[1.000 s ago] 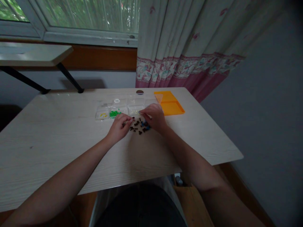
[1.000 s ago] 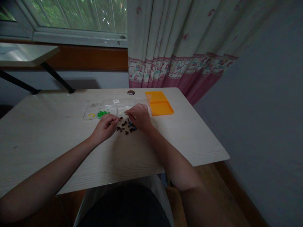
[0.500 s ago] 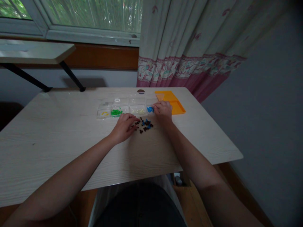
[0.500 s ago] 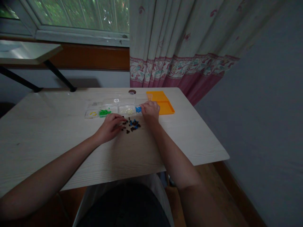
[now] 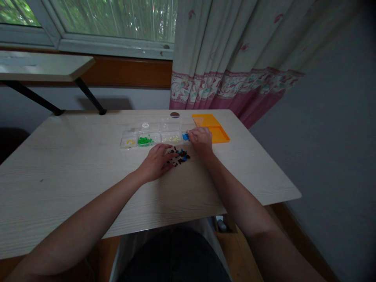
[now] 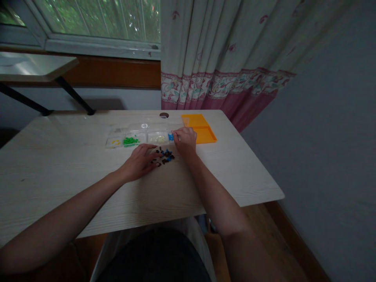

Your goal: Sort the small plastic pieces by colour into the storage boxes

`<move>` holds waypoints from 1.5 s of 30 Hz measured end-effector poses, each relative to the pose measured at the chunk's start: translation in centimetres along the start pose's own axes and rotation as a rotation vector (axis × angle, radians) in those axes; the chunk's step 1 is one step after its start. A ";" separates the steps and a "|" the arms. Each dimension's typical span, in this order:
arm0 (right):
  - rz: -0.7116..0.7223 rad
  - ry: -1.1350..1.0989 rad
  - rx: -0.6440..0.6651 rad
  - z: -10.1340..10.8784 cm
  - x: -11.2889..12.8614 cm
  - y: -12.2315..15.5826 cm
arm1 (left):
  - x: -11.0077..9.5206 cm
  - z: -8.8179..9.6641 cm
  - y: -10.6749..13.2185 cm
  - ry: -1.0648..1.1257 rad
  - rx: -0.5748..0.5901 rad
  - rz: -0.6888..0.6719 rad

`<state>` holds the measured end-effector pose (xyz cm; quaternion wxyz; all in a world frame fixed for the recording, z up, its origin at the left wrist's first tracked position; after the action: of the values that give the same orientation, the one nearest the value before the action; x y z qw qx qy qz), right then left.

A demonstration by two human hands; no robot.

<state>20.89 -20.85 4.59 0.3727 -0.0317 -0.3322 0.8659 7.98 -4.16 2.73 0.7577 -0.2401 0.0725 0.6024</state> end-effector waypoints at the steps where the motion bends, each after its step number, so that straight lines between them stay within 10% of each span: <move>1: -0.001 -0.004 0.000 0.0 0.0 0.0 | 0.0 0.1 0.0 -0.001 -0.003 0.004; 45: 0.055 -0.036 -0.032 -0.2 0.2 -0.1 | 0.4 0.4 -0.2 0.066 -0.056 0.024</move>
<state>20.90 -20.59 4.55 0.3423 -0.0312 -0.3518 0.8707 8.22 -3.67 2.94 0.7406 -0.2803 0.0834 0.6049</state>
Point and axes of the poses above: each hand's wrist, its own y-axis away from the middle knuckle, its own z-axis out of the back of the hand, x = y × z, the point moved 5 cm from there along -y, towards the middle knuckle, and after that the axes turned 15 degrees about z, right-handed, at the moved point
